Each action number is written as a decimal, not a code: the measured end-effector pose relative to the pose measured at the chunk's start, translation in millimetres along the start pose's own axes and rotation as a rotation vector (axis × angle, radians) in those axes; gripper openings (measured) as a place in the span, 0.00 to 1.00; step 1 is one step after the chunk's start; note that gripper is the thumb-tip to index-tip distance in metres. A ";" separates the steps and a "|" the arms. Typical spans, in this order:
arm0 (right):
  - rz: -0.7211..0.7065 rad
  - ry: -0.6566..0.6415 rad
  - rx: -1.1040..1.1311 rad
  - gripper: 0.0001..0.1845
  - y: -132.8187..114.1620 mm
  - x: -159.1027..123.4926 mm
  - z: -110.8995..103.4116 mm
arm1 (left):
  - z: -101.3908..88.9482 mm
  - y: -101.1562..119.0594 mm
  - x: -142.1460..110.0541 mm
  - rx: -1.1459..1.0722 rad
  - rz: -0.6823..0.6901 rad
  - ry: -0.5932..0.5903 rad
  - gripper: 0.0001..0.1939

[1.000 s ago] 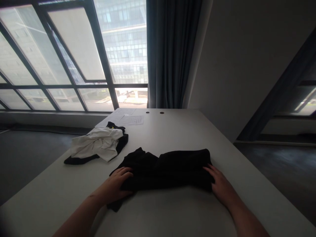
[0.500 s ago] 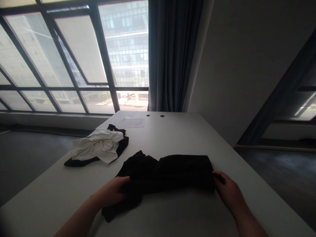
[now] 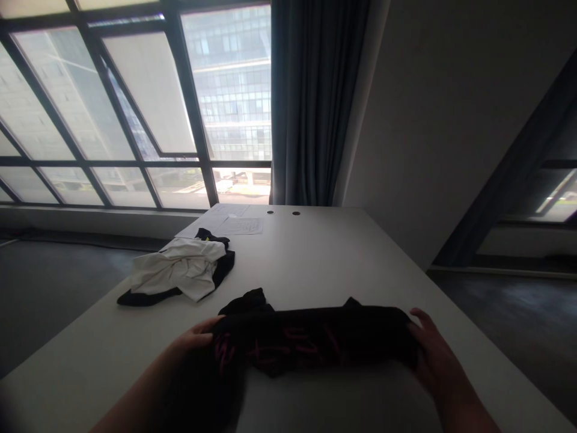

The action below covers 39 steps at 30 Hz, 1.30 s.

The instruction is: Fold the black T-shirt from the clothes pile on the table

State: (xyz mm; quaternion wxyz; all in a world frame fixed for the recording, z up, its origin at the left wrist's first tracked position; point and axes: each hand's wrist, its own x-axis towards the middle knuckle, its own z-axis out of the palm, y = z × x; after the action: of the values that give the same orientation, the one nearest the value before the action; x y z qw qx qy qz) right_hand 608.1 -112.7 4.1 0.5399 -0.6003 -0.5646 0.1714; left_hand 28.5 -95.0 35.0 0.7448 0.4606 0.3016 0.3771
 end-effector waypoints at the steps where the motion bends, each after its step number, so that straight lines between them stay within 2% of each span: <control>1: -0.010 -0.034 0.036 0.23 -2.3 0.3 3.3 | 1.6 2.0 3.1 0.035 0.039 0.104 0.29; 3: 0.011 -0.101 0.103 0.26 -8.5 0.7 13.9 | 4.4 4.9 10.7 0.193 0.128 0.327 0.26; 5: 0.045 -0.170 0.056 0.28 -15.9 -0.1 27.2 | 2.7 4.6 18.5 0.452 0.193 0.498 0.22; 8: -0.017 -0.232 -0.179 0.29 -25.8 -2.7 45.1 | -9.0 -2.3 27.0 0.789 0.263 0.656 0.20; 11: -0.141 -0.188 -0.376 0.29 -28.6 -3.7 54.7 | -18.7 -11.3 30.1 0.991 0.345 0.743 0.21; 13: -0.142 -0.153 -0.462 0.29 -25.8 -2.5 55.8 | -16.3 -14.9 30.0 1.110 0.399 0.687 0.22; 15: -0.071 -0.140 -0.511 0.30 -21.7 -0.8 54.1 | -6.6 -16.0 29.1 1.188 0.428 0.562 0.23; 18: 0.039 -0.160 -0.513 0.31 -19.5 -0.1 50.8 | 11.7 -13.5 27.3 1.232 0.383 0.406 0.22; 20: 0.051 -0.200 -0.478 0.30 -22.4 -2.0 49.9 | 20.2 -10.1 26.2 1.271 0.337 0.329 0.21; 26: 0.072 -0.412 -0.308 0.39 -43.1 -13.7 51.0 | 31.8 -0.1 21.1 1.332 0.266 0.212 0.25; 29: 0.064 -0.457 -0.282 0.39 -52.3 -16.8 52.9 | 36.4 3.0 17.7 1.331 0.198 0.165 0.25; 33: 0.064 -0.358 -0.257 0.35 -55.2 -16.1 56.3 | 38.0 7.5 16.5 1.294 0.161 0.176 0.27; 36: 0.101 -0.180 -0.313 0.32 -51.0 -13.5 56.9 | 42.4 14.2 15.4 1.299 0.122 0.154 0.28; 39: 0.114 0.008 -0.343 0.29 -45.7 -10.6 55.6 | 57.0 21.3 9.9 1.291 0.100 0.041 0.26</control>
State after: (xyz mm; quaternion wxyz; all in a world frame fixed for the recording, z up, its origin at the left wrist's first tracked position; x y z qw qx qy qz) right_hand 537.0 -106.7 18.4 0.4211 -0.7153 -0.5485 0.1007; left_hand 73.3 -106.6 75.9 0.2938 0.8220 0.4598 0.1628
